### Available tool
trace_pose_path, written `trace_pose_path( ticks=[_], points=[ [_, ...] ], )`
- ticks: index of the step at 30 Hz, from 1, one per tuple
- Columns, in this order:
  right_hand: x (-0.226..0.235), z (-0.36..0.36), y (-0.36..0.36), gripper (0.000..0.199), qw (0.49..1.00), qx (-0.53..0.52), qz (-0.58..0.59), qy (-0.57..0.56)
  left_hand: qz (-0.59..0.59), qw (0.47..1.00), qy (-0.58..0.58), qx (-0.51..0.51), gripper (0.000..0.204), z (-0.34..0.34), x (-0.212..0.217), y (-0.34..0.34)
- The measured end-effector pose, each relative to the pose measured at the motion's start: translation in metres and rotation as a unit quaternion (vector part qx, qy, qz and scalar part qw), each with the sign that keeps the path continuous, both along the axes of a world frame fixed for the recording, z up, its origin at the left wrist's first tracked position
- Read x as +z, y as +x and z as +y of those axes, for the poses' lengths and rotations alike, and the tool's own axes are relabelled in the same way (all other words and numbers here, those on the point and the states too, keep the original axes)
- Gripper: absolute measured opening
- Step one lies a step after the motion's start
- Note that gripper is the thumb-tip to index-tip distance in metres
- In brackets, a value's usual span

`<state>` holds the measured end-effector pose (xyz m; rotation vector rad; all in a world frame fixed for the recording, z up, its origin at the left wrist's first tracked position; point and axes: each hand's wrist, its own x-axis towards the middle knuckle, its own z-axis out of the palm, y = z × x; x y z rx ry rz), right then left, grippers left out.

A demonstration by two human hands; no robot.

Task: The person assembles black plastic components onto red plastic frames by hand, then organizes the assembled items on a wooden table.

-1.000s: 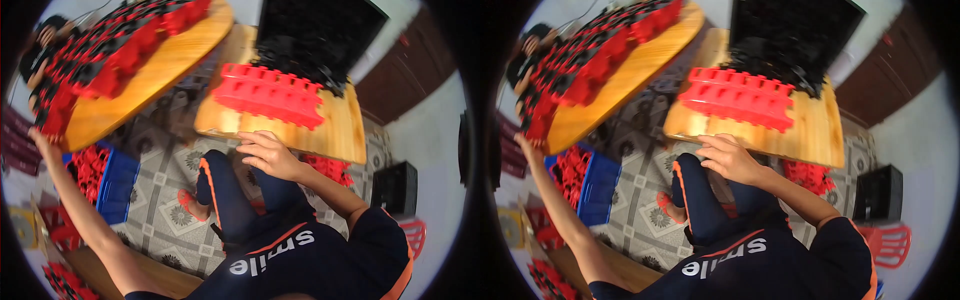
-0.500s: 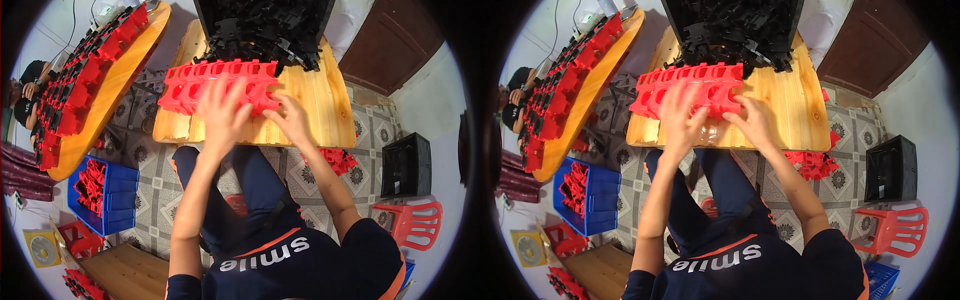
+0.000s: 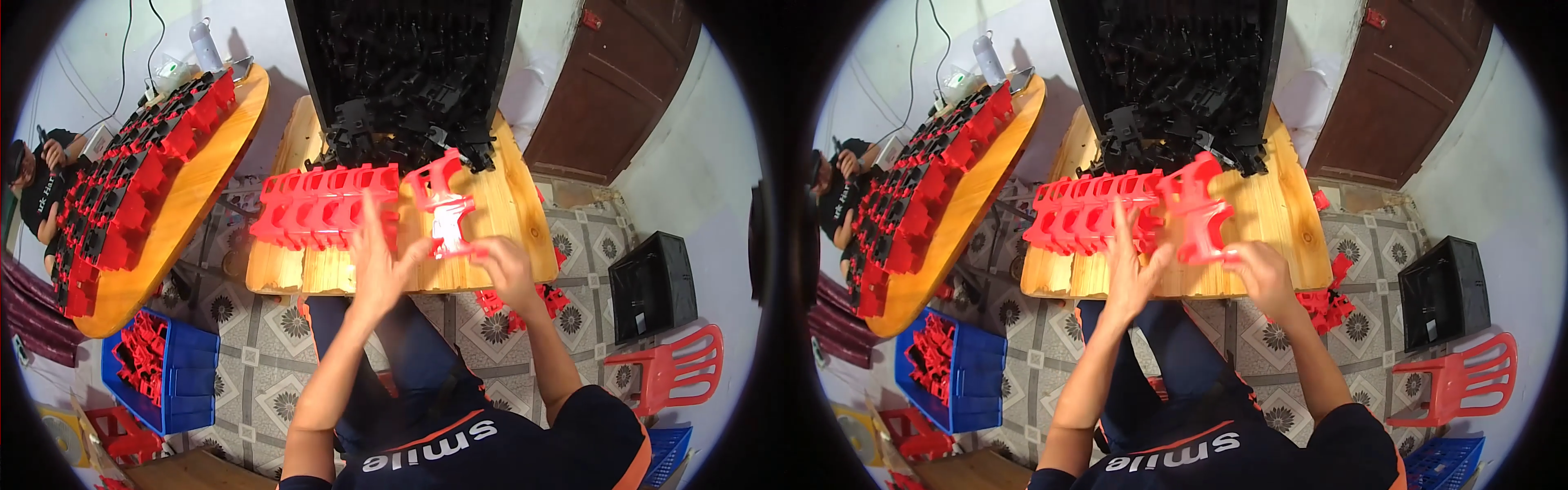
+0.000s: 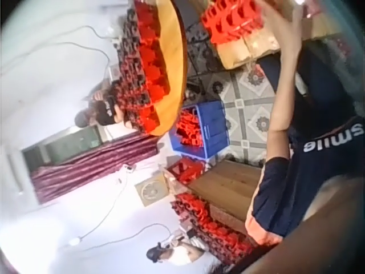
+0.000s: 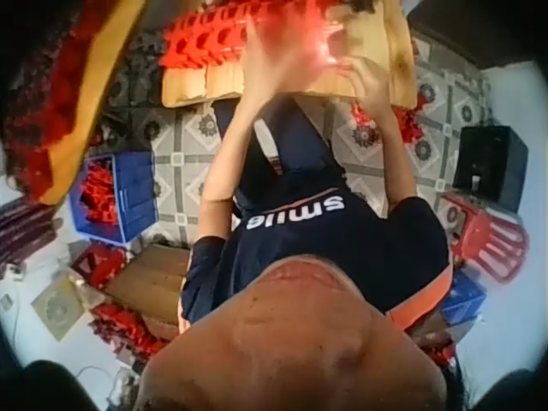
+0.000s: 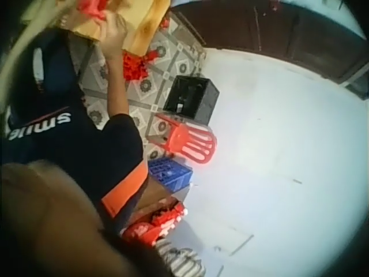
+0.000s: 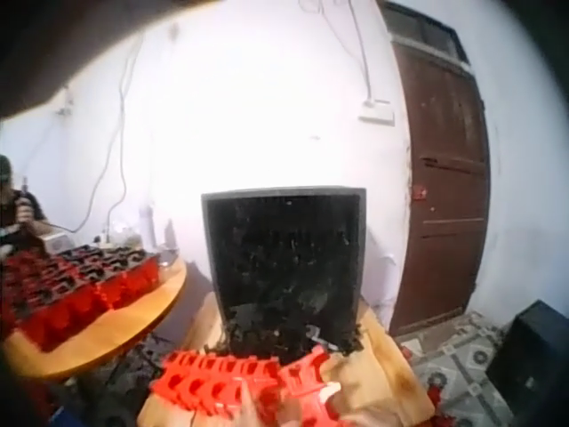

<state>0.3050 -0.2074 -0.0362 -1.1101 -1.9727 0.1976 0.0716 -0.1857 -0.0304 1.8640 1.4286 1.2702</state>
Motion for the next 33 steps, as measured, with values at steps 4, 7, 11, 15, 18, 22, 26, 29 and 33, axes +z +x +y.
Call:
trace_pose_path(
  ticks=[4, 7, 11, 15, 18, 22, 26, 29, 33],
  points=[
    [0.049, -0.011, -0.038, 0.022, 0.972, 0.129, -0.143, 0.138, -0.446, 0.881, -0.136, -0.076, 0.113, -0.014, 0.012, 0.012],
    [0.067, 0.044, -0.036, 0.017, 0.961, 0.273, -0.03, -0.042, -0.56, 0.8, -0.182, -0.119, 0.094, -0.019, 0.014, -0.004],
    [0.087, 0.19, -0.063, 0.018, 0.992, -0.001, 0.061, 0.107, -0.659, 0.697, -0.202, -0.199, 0.086, -0.039, -0.021, -0.025],
    [0.079, 0.304, -0.074, 0.056, 0.947, -0.207, -0.2, 0.143, -0.699, 0.646, -0.203, -0.227, 0.098, -0.054, -0.031, -0.033],
    [0.084, 0.321, -0.059, 0.048, 0.922, -0.209, -0.288, 0.152, -0.687, 0.668, -0.224, -0.177, 0.1, -0.066, -0.035, -0.035],
    [0.09, 0.211, -0.056, 0.052, 0.957, -0.151, -0.05, 0.244, -0.724, 0.63, -0.222, -0.171, 0.1, -0.092, -0.047, -0.05],
    [0.023, 0.101, -0.035, 0.046, 0.878, 0.133, 0.431, -0.159, -0.723, 0.637, -0.196, -0.183, 0.096, -0.102, -0.056, -0.055],
    [-0.056, 0.074, -0.016, 0.047, 0.876, 0.059, 0.416, -0.235, -0.719, 0.639, -0.216, -0.168, 0.09, -0.099, -0.066, -0.052],
    [-0.058, 0.039, 0.005, 0.034, 0.974, -0.154, -0.033, -0.164, -0.7, 0.665, -0.219, -0.14, 0.087, -0.107, -0.064, -0.048]
  ],
)
